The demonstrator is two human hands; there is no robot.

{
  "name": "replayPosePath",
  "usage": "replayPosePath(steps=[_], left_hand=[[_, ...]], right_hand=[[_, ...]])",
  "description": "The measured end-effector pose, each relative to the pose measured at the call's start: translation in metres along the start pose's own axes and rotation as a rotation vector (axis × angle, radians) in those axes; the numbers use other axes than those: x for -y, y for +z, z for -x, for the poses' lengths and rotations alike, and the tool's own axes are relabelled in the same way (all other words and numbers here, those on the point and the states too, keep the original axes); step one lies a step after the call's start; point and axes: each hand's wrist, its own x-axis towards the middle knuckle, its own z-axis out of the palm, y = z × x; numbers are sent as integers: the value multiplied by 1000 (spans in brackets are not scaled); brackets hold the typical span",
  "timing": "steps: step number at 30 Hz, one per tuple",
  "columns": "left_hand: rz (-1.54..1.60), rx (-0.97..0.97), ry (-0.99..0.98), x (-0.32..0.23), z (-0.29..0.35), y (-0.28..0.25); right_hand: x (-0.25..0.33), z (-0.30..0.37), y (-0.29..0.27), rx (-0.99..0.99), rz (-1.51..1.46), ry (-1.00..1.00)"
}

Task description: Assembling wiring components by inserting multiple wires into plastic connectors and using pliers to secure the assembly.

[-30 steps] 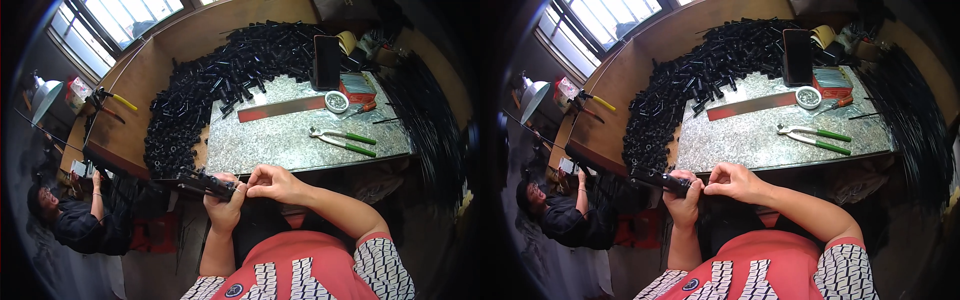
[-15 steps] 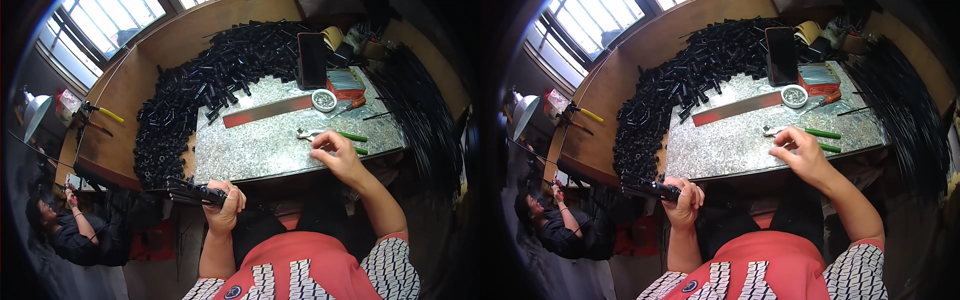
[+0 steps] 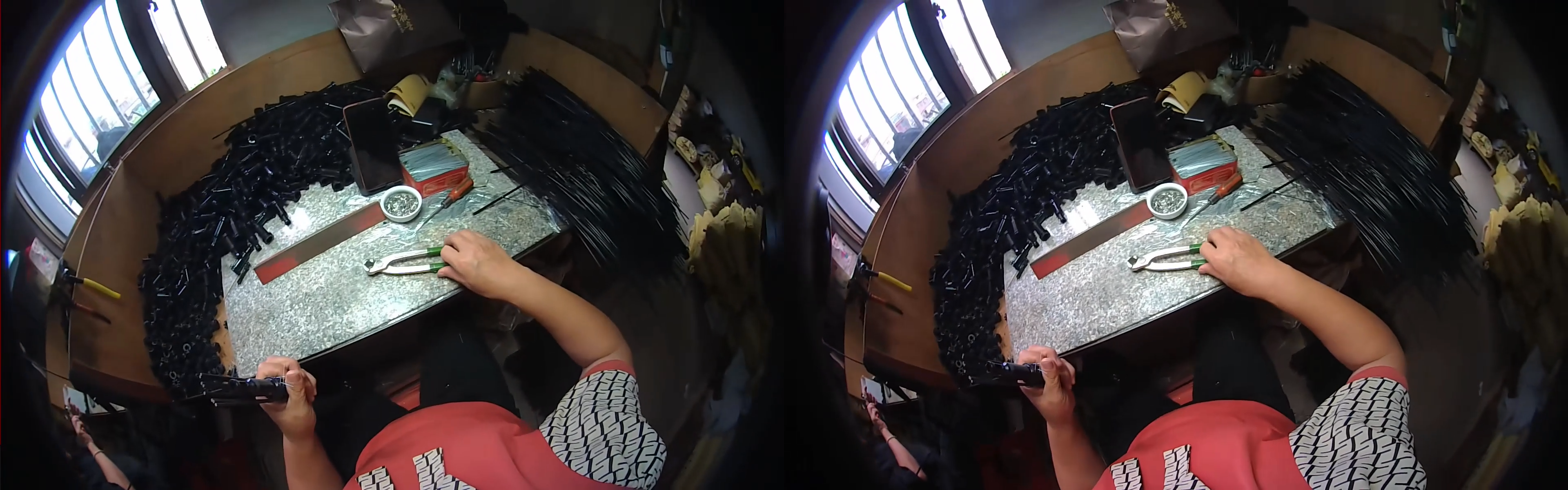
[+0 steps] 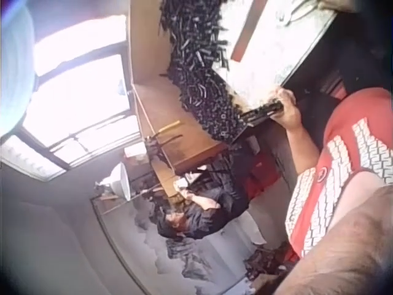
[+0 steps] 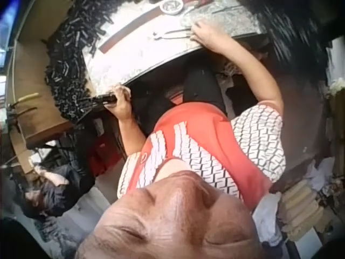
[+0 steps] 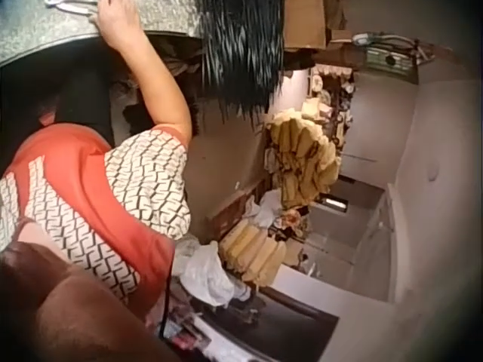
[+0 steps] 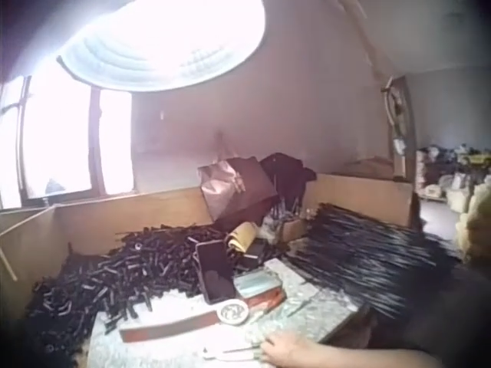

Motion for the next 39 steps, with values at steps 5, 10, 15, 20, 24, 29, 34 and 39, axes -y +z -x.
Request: replayPosePath(steps=[5,10,15,20,24,29,34,39], left_hand=[[-32,15,-29,-7,1,2],[110,65,-71,-5,0,7],[47,97,-161,-1,8,0],[184,124,-121,3,7,-8],[170,195,-90,3,11,-10],[150,138,-173,2,12,-7],[-2,43,-160,13,15,-5],[79,84,-224,19,15,-10]], right_hand=[[19,-7,-4,20,122,45],[42,0,-7,-227,-568,210],[86,-10,-33,6,-766,111],[109,-23,-40,-219,-228,-224],[115,-33,-41,-359,150,-334],[122,-37,-38,-447,266,-403],[129,-30,-41,-285,105,-394],[125,-10,-35,-10,-55,-366]])
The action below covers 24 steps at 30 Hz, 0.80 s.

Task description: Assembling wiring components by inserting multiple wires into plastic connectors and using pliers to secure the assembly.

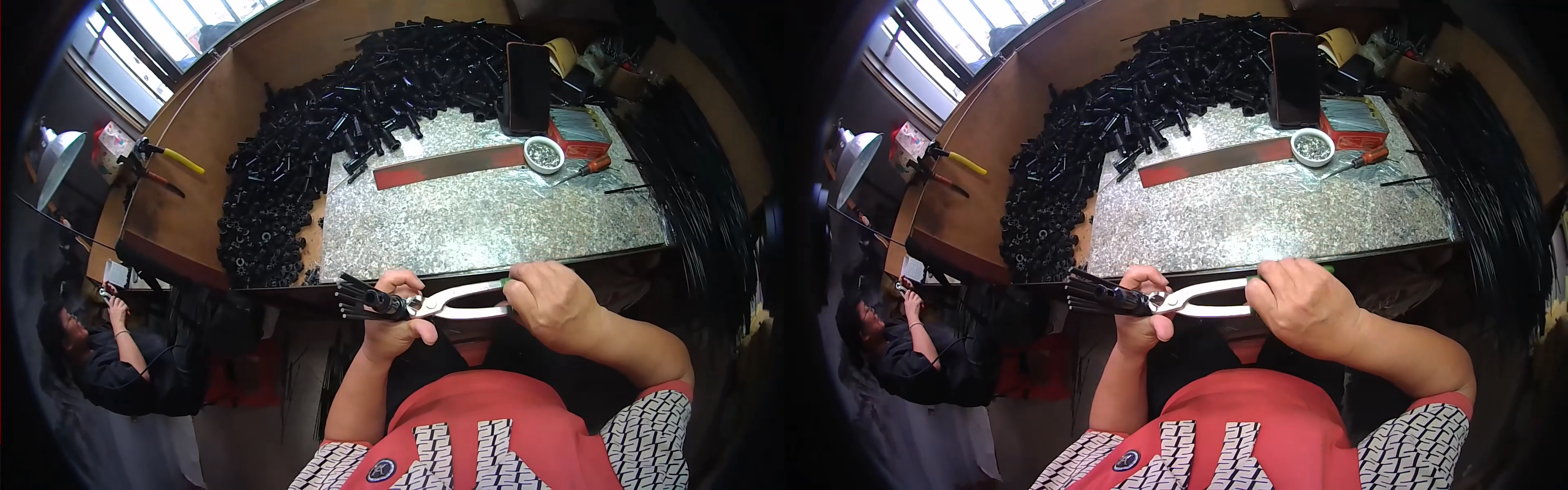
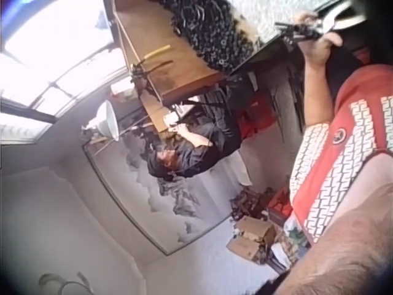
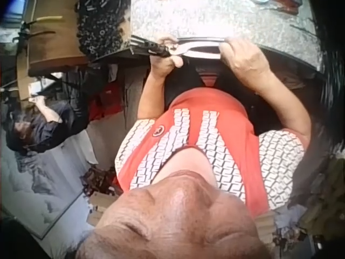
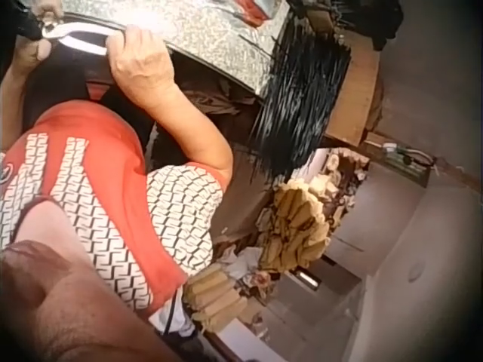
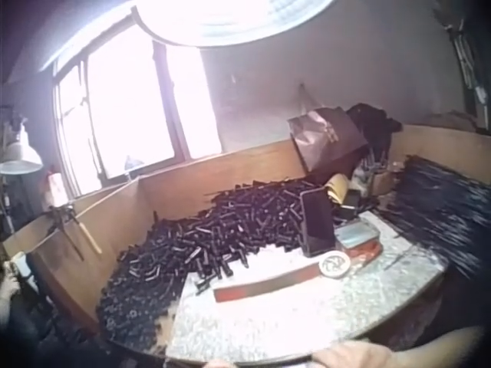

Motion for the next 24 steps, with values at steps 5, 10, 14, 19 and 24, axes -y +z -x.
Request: replayPosePath(steps=[5,10,14,19,24], left_hand=[[46,180,-36,3,0,-4],[-103,192,65,9,-2,-2],[-194,68,39,2,-4,-3],[63,88,-148,-2,-4,-5],[-119,175,49,3,-8,-14]], right_hand=[[8,18,8,371,-791,128],[8,18,7,1085,-1955,798],[20,2,-15,482,-938,484],[18,6,-13,597,-1157,580],[21,4,-1,976,-1650,882]])
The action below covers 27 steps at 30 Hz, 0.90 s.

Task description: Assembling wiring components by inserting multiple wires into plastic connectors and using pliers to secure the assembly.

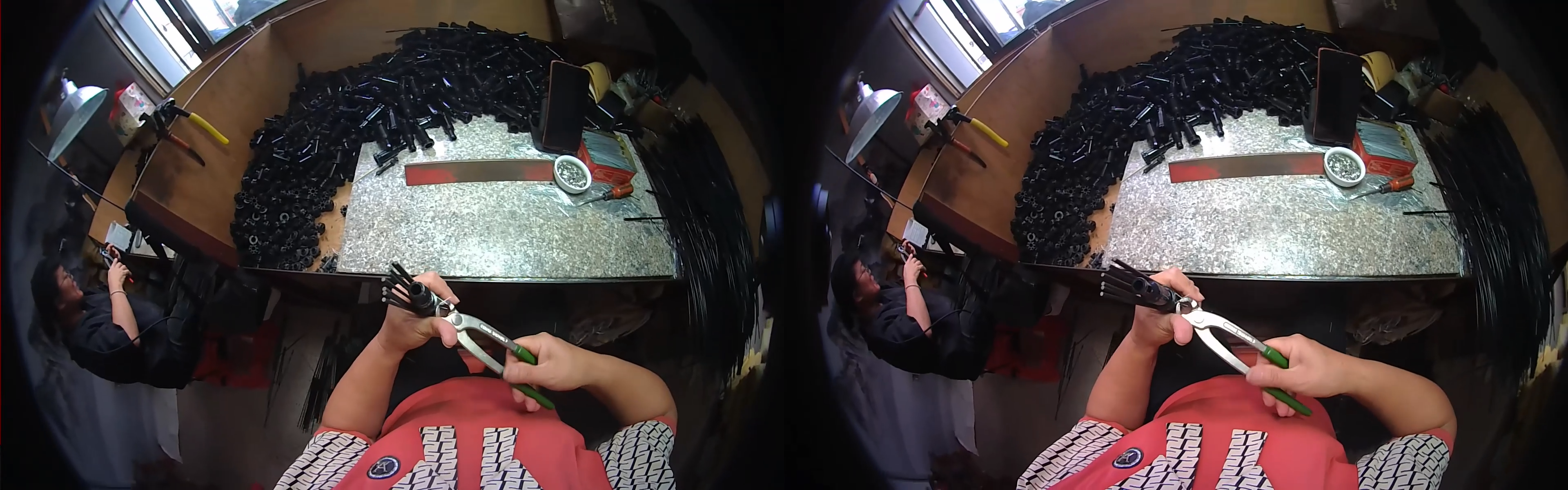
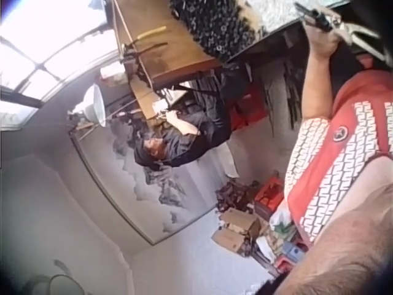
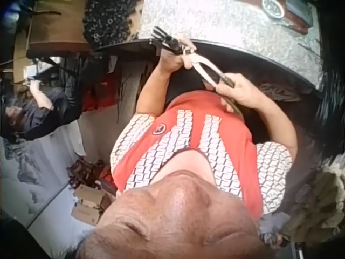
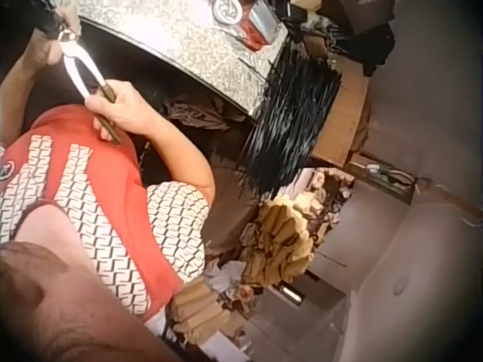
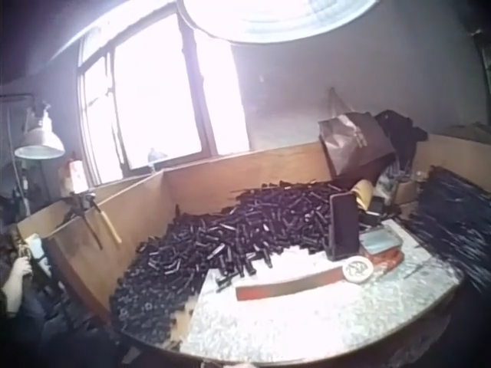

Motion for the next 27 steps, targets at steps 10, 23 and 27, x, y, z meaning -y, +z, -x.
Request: replayPosePath(steps=[10,23,27], left_hand=[[223,-95,-148,-14,-1,6],[-24,-57,-35,-6,-3,3],[221,-7,-160,-11,-7,9]], right_hand=[[-13,-14,-16,-921,1511,-1016],[-9,-8,-13,-607,1080,-696],[-23,-12,-24,-612,1082,-788]])
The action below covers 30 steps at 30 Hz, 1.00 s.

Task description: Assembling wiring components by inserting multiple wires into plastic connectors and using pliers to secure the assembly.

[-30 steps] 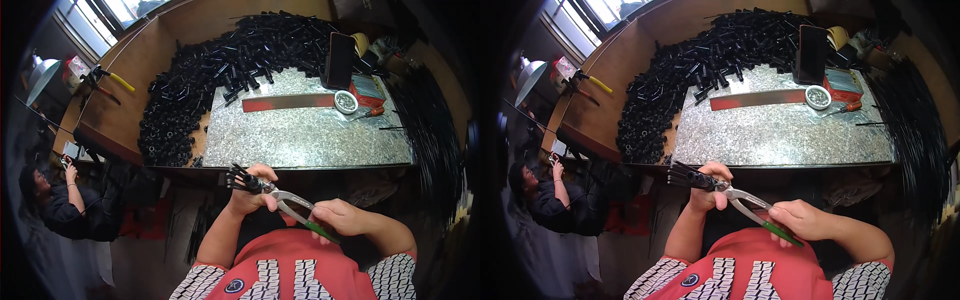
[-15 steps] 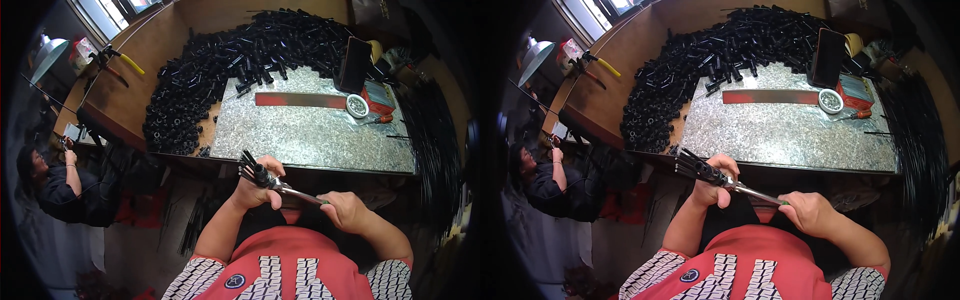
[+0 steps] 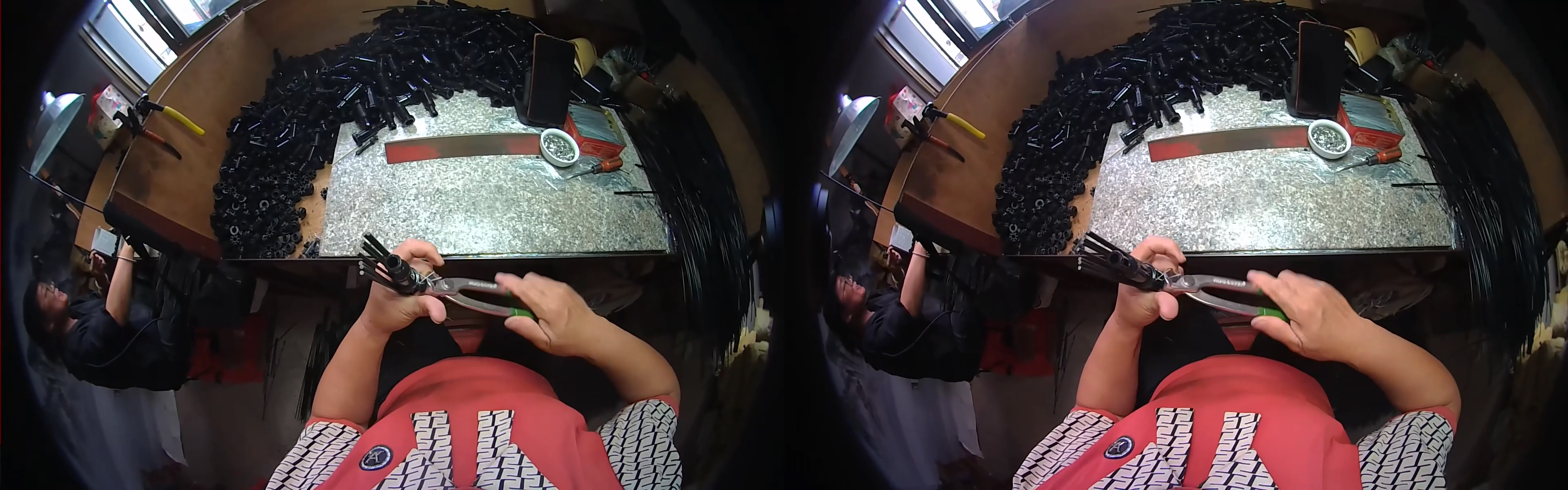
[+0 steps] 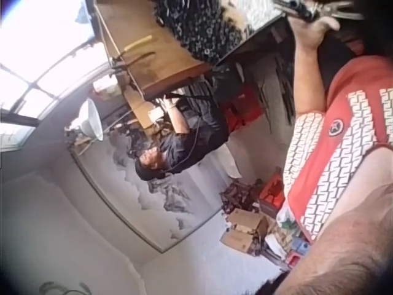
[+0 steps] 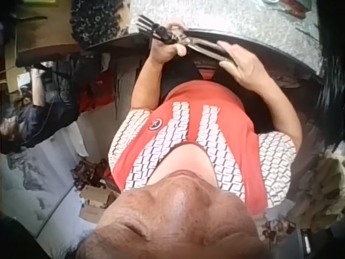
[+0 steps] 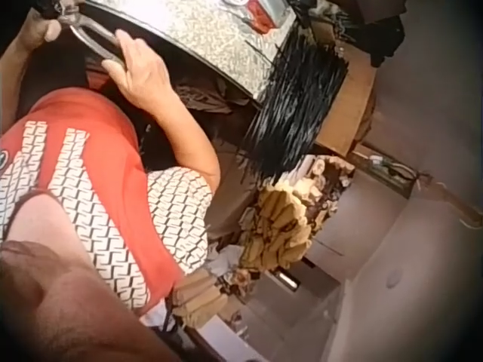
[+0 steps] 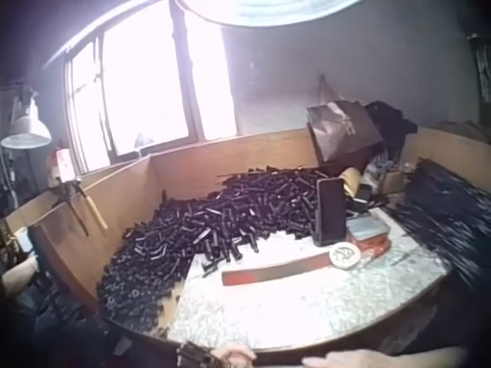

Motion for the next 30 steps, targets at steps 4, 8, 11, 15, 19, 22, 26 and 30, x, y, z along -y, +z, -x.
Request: replayPosePath(steps=[4,8,11,15,19,22,26,30], left_hand=[[-102,156,135,16,3,-15],[-81,28,50,15,3,-2],[-265,-43,157,16,3,3],[-318,-166,266,27,9,3],[-145,-216,184,25,12,8],[-75,-197,168,18,11,9],[-70,-143,154,13,11,8],[-103,-48,115,14,12,2]], right_hand=[[13,-15,-35,786,-732,652],[1,-8,-31,416,-352,178],[8,-15,-27,301,-206,181],[15,-21,-16,321,-92,347],[10,-16,-3,221,-98,331],[8,-16,-2,256,-74,355],[5,-7,-5,84,58,213],[11,-3,-19,-38,453,63]])
